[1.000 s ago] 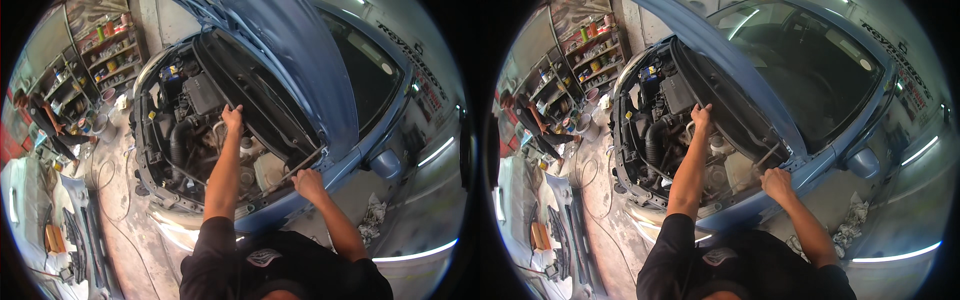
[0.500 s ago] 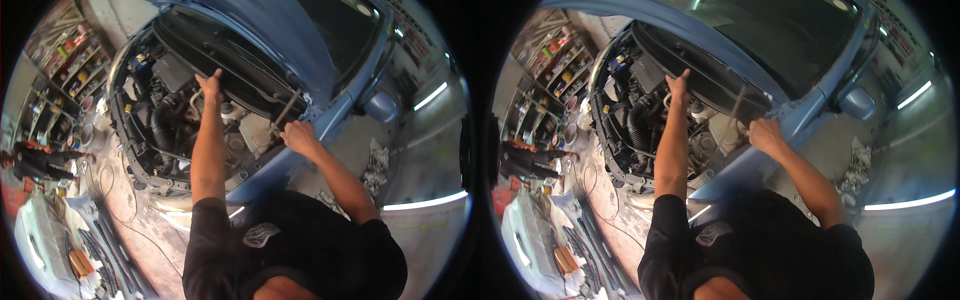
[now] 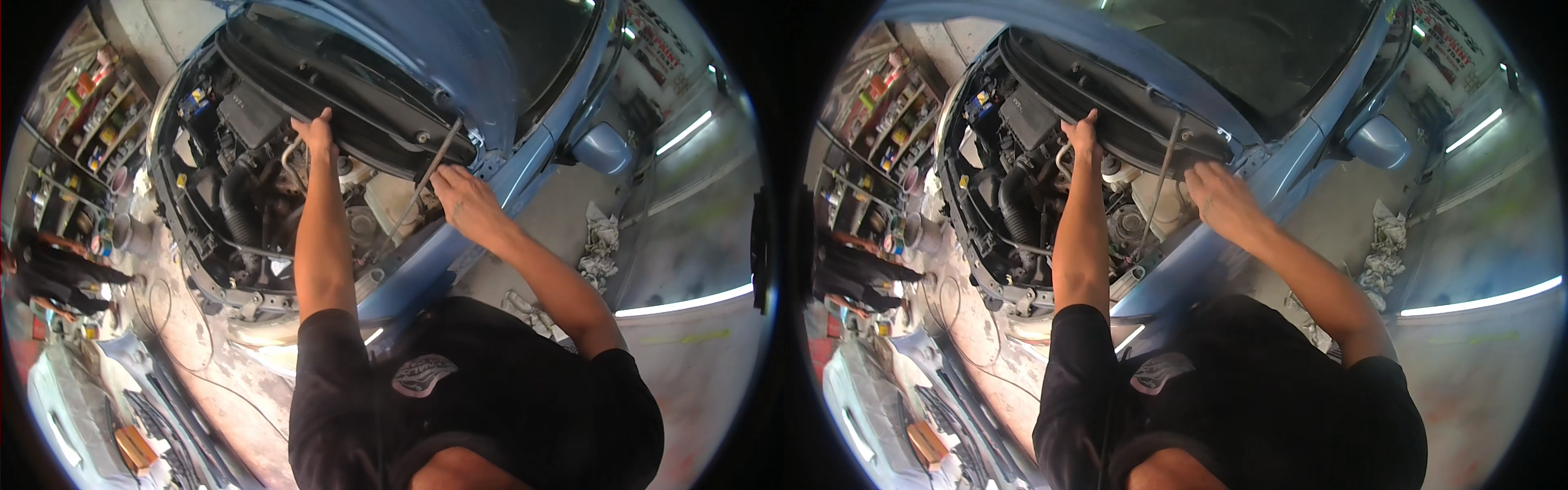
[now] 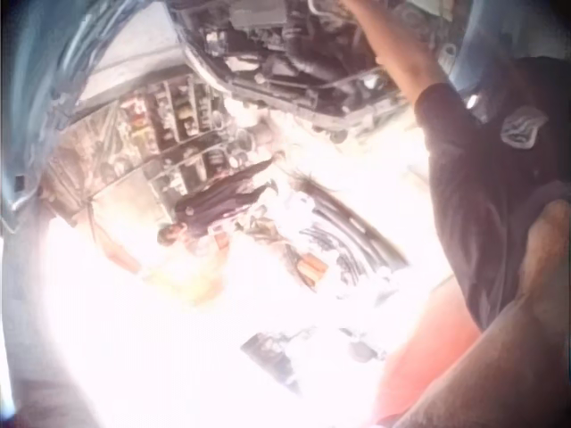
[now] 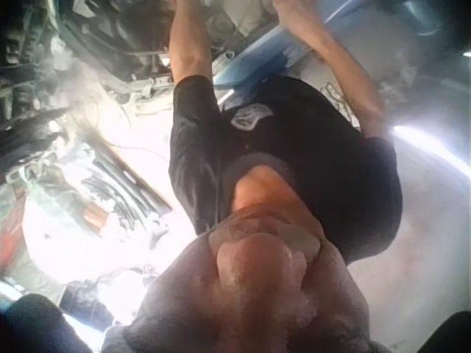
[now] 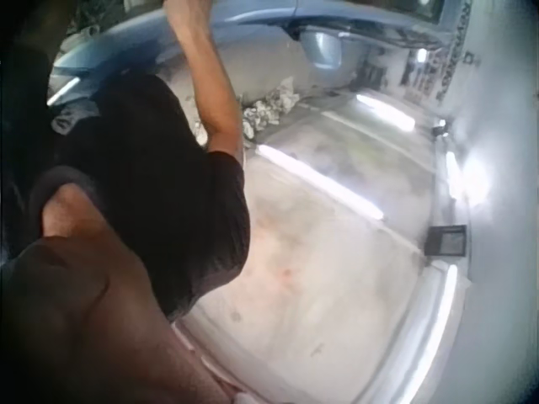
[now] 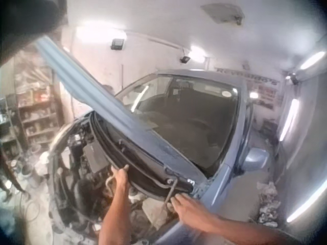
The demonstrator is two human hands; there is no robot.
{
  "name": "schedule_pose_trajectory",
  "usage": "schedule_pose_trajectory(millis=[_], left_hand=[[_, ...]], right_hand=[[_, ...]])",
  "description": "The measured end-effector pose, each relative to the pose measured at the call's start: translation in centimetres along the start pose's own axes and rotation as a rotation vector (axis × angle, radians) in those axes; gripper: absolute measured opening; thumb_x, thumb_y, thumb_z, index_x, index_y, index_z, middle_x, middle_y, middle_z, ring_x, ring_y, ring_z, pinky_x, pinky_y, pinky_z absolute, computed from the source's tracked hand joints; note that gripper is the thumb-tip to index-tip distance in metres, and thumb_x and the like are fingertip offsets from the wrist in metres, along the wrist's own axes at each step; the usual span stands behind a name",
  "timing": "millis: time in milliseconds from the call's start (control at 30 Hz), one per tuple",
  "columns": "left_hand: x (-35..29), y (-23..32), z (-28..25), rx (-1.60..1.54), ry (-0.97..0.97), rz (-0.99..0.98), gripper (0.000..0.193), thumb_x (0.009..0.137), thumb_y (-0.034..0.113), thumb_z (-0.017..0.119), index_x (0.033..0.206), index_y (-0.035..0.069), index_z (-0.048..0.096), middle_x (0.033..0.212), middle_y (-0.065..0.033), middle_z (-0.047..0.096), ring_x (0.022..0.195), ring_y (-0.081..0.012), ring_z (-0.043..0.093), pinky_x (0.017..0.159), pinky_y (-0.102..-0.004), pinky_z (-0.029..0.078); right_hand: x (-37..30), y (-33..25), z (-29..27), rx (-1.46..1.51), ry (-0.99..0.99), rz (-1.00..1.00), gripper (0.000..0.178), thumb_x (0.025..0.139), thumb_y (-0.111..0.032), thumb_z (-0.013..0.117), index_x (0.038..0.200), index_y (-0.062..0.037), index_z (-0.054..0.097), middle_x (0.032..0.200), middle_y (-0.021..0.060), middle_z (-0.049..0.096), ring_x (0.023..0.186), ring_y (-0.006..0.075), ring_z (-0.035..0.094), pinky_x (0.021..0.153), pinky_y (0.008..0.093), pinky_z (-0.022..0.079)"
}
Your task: The person removes and reattaches plastic trim pieces at the base of a car's windshield by hand.
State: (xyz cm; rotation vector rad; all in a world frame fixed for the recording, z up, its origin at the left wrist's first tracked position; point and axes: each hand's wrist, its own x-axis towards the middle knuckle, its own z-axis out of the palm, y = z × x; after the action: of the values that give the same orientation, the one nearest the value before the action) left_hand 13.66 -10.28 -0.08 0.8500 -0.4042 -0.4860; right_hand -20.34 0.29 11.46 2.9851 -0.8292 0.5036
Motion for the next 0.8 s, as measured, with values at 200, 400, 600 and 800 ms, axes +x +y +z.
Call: schedule_pose_trajectory(millis=[200,400,600,800], left_hand=[[-0.6,-0.2,0.1,0.064,0.042,-0.052,0.064,0.091,0.007,0.071,0.141,0.002,0.031,0.13,-0.0206,0.056,0.119,-0.0319,0.058,0.101,-0.0446,0.05],[-5.4,2.3,-2.3,0.119,-0.182,-0.239,0.069,0.096,0.02,0.063,0.151,0.012,0.022,0.142,-0.0205,0.048,0.13,-0.037,0.053,0.089,-0.0553,0.058],[-9.6,6.0,-2.4,0.48,-0.573,-0.366,0.074,0.101,0.043,0.058,0.148,-0.005,0.029,0.133,-0.025,0.059,0.118,-0.0333,0.062,0.084,-0.0439,0.06],[-17.0,15.5,-14.3,1.082,-1.154,-0.017,0.034,0.095,0.019,0.059,0.121,-0.002,0.06,0.106,-0.0245,0.07,0.104,-0.0401,0.068,0.092,-0.0484,0.052]], right_hand=[[5.2,0.2,1.0,-0.22,-0.122,-0.021,0.054,0.091,-0.019,0.066,0.14,0.0007,0.053,0.139,0.0257,0.051,0.133,0.0426,0.047,0.115,0.0537,0.035],[7.5,-0.3,2.2,-0.243,-0.275,-0.02,0.067,0.088,-0.039,0.073,0.141,-0.0027,0.055,0.147,0.0263,0.048,0.137,0.038,0.046,0.111,0.0498,0.04],[7.1,0.5,2.3,-0.216,-0.164,-0.095,0.06,0.086,-0.032,0.075,0.136,-0.0038,0.058,0.131,0.0284,0.06,0.11,0.044,0.064,0.096,0.0474,0.052],[9.8,-0.2,3.2,-0.201,-0.268,-0.086,0.061,0.084,-0.029,0.079,0.139,-0.0093,0.061,0.135,0.0302,0.061,0.115,0.0379,0.066,0.099,0.0408,0.051]])
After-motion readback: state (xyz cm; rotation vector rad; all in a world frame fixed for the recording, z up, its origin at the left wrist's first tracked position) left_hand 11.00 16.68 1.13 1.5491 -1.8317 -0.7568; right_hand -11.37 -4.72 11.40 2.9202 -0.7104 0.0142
